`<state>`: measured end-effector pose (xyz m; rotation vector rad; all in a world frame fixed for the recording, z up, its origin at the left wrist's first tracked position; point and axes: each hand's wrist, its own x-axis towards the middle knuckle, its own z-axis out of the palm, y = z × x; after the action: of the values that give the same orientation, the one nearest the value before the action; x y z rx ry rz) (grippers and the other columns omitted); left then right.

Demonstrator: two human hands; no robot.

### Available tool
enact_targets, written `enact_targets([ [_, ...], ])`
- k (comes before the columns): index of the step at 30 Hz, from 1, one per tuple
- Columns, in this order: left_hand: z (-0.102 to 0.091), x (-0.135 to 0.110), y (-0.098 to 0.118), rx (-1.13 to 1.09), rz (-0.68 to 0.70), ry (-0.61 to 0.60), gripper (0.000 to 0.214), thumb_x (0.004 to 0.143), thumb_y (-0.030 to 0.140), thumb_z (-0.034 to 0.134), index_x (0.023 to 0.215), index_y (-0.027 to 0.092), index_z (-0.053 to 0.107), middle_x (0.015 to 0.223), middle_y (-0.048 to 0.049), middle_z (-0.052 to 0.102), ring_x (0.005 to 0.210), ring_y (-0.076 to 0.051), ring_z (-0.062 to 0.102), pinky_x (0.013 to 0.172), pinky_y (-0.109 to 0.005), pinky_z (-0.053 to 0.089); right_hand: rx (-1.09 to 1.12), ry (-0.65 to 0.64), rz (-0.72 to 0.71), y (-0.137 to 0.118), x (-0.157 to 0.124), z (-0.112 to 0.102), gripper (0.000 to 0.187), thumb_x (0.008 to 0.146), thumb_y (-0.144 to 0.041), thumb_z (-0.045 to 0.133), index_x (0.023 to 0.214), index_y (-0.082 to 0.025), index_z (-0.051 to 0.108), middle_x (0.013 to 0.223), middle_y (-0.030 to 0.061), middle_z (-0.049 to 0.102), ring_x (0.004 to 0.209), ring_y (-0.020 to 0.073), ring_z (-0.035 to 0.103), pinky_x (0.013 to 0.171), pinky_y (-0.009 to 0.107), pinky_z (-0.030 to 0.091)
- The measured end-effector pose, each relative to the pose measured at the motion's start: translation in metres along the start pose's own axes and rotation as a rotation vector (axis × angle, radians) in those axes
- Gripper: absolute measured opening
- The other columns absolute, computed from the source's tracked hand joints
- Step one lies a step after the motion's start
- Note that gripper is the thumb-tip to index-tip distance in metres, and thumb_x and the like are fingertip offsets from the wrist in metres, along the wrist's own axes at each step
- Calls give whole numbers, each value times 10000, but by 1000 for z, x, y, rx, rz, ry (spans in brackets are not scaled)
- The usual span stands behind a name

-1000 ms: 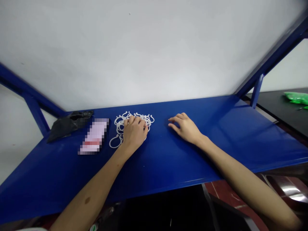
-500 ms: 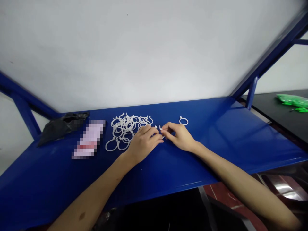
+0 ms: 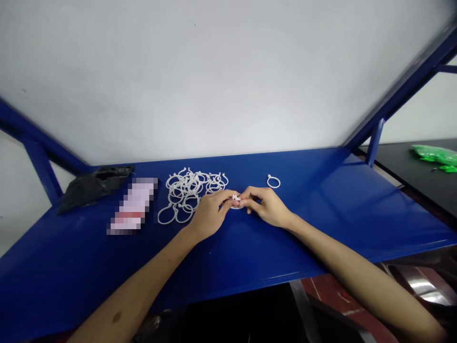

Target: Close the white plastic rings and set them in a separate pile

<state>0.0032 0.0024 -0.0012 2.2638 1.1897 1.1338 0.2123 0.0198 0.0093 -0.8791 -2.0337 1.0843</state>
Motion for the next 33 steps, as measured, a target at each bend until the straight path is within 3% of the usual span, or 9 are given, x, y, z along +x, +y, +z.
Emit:
enact_targets([
  [6, -5, -2, -2, -67, 16, -20, 241, 974, 243, 579, 1131, 288, 756, 839, -4, 773, 715, -143, 689, 679, -284, 546, -115, 29, -135, -11, -1, -3, 194, 978, -308, 597, 868, -180, 694, 783, 15, 706, 628, 112, 626, 620, 240, 492],
  [10, -6, -3, -1, -87, 50, -39, 191, 966, 261, 609, 994, 303, 793, 768, 20, 754, 651, -123, 648, 637, -262, 523, -218, 20, -267, -9, -3, -3, 177, 1000, -243, 546, 926, -185, 695, 882, 46, 732, 790, 147, 688, 717, 268, 524],
  [14, -4, -4, -5, -24, 108, -113, 261, 985, 257, 577, 824, 277, 781, 751, 23, 740, 680, -131, 626, 696, -284, 529, -340, -45, -321, 5, -5, 0, 234, 1028, -239, 479, 962, -178, 694, 932, 64, 733, 785, 146, 690, 722, 270, 524],
  [17, -2, -4, -8, 82, 120, -128, 244, 997, 288, 557, 877, 261, 768, 783, 5, 740, 780, -168, 623, 776, -328, 530, -432, -28, -307, 11, -3, 2, 244, 1035, -251, 466, 1008, -178, 697, 966, 67, 735, 825, 155, 697, 747, 271, 522],
  [21, -1, -2, -14, 354, 73, -79, 245, 984, 368, 568, 1093, 215, 725, 989, -60, 740, 988, -239, 595, 908, -413, 499, -700, 72, -183, 1, 2, -2, 254, 1028, -278, 485, 1053, -205, 727, 1020, 70, 735, 866, 175, 700, 680, 259, 489],
  [24, -5, 0, -23, 602, 1, -38, 265, 959, 363, 590, 1131, 194, 701, 1113, -101, 693, 1076, -289, 553, 954, -462, 462, -920, 162, 42, -10, 5, -15, 261, 1016, -288, 499, 1057, -241, 752, 1064, 70, 724, 835, 184, 696, 595, 259, 443],
  [29, -15, 3, -28, 788, -88, -30, 179, 932, 325, 599, 956, 181, 702, 1054, -116, 660, 1039, -326, 525, 902, -475, 451, -1102, 229, 407, -5, 7, -49, 268, 1013, -303, 501, 1089, -273, 756, 1084, 64, 713, 862, 204, 682, 609, 275, 443],
  [33, -15, 5, -26, 766, -47, -21, 128, 932, 252, 565, 872, 200, 666, 1007, -96, 659, 998, -307, 521, 858, -454, 432, -1155, 294, 439, 15, 6, -69, 279, 1012, -317, 500, 1099, -227, 750, 1063, 101, 717, 972, 259, 641, 652, 305, 477],
])
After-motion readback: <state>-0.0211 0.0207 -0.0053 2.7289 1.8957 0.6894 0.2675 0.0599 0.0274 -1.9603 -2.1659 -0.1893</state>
